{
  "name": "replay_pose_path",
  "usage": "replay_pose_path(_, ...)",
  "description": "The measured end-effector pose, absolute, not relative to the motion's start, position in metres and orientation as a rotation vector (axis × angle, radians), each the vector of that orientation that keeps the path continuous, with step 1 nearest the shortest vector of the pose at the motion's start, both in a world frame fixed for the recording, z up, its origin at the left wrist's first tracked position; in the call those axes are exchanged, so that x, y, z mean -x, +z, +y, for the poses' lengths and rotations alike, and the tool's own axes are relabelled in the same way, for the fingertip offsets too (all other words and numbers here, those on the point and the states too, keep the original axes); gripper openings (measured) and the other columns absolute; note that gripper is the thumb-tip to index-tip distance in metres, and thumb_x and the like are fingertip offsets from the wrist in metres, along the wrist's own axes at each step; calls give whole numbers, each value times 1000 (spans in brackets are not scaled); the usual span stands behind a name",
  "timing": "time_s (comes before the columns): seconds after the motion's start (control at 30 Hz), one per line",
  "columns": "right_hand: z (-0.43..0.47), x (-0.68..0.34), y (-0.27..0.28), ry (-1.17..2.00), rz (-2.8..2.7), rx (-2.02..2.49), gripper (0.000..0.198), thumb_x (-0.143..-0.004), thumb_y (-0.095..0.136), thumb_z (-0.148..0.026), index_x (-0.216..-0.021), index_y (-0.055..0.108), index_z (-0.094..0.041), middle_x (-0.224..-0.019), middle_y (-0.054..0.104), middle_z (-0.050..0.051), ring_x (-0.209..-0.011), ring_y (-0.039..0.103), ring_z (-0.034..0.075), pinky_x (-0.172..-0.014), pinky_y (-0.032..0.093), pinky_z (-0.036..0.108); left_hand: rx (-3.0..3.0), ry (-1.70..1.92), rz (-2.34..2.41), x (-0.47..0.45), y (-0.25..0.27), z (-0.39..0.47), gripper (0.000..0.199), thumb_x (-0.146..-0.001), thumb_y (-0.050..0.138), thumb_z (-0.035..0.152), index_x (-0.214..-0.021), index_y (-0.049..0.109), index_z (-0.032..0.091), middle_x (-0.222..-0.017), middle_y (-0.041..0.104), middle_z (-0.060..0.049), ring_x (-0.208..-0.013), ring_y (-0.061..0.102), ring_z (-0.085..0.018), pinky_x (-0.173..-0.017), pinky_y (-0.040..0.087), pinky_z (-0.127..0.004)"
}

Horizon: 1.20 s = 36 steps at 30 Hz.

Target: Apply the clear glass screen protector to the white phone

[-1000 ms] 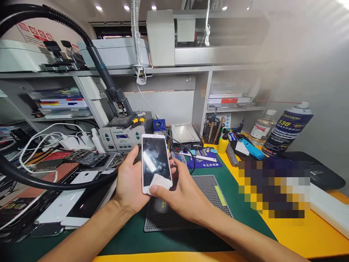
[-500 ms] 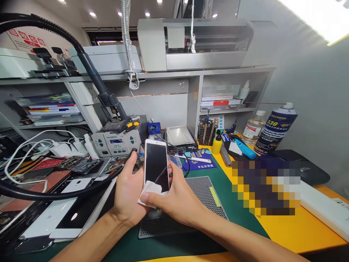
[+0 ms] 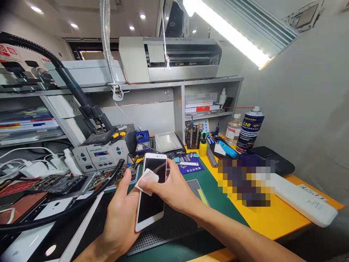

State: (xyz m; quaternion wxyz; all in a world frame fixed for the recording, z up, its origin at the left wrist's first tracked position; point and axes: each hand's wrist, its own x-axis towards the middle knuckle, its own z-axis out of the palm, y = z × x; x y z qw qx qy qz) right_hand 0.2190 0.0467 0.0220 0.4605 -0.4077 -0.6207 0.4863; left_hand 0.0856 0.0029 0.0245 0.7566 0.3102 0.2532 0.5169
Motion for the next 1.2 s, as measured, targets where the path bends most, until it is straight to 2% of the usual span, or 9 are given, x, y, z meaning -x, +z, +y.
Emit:
replay_pose_path(0.13,52,-223,27,1134,-1478,1045,63,-72,84,-54,-117,57,-19,-103,67,5,-93,64,23,-74,54,32,-685,1068,575,-88,21,-1,73,-91,47,74,-138,62,21,-114,75,-14,-119,65,-39,-99,54,-50)
replay_pose_path(0.23,53,-224,30,1134,-1424,1104,61,-73,82,-57,-113,58,-18,-91,67,3,-76,63,19,-58,49,28,-736,1053,602,-89,18,-2,71,-92,46,73,-142,58,25,-115,75,-11,-118,66,-37,-97,54,-48)
replay_pose_path(0.33,53,-224,34,1158,-1405,1165,60,-74,79,-62,-109,58,-18,-80,65,0,-56,56,14,-46,44,26,-771,1068,606,-91,15,-2,70,-92,49,72,-145,55,26,-114,75,-10,-117,66,-36,-95,55,-46)
replay_pose_path(0.43,53,-225,34,1183,-1387,1184,62,-75,75,-68,-108,58,-18,-78,64,0,-49,52,12,-39,40,25,-781,1054,596,-91,13,-1,71,-92,51,71,-147,53,27,-117,74,-9,-119,65,-35,-94,55,-44)
replay_pose_path(0.6,54,-227,34,1139,-1351,1148,57,-78,74,-68,-101,62,-18,-79,67,2,-57,57,12,-45,42,22,-762,1075,635,-93,16,-5,68,-96,51,65,-151,47,25,-128,70,-9,-124,61,-32,-100,51,-42)
replay_pose_path(0.7,54,-228,36,1188,-1319,1129,56,-79,73,-69,-99,62,-18,-74,65,0,-51,55,11,-42,39,21,-726,1016,673,-93,15,-6,69,-96,48,67,-150,49,23,-122,72,-9,-120,62,-32,-101,49,-43)
replay_pose_path(0.83,53,-230,39,1346,-1292,1102,54,-81,69,-71,-97,58,-20,-62,59,-3,-40,48,11,-34,33,23,-712,958,731,-90,9,-5,69,-95,46,70,-138,62,19,-109,75,-10,-102,68,-28,-91,52,-38)
replay_pose_path(0.93,55,-232,40,1409,-1296,1050,51,-83,67,-70,-87,55,-21,-58,56,-4,-39,47,11,-35,34,23,-731,911,813,-86,8,-1,68,-93,48,72,-127,69,16,-106,75,-11,-93,69,-25,-80,53,-32)
replay_pose_path(1.2,60,-239,37,1419,-1353,950,50,-89,64,-63,-73,58,-17,-61,54,-3,-48,47,10,-43,36,23,-738,828,824,-77,23,4,75,-94,43,72,-127,68,11,-97,75,-17,-82,70,-24,-70,54,-30)
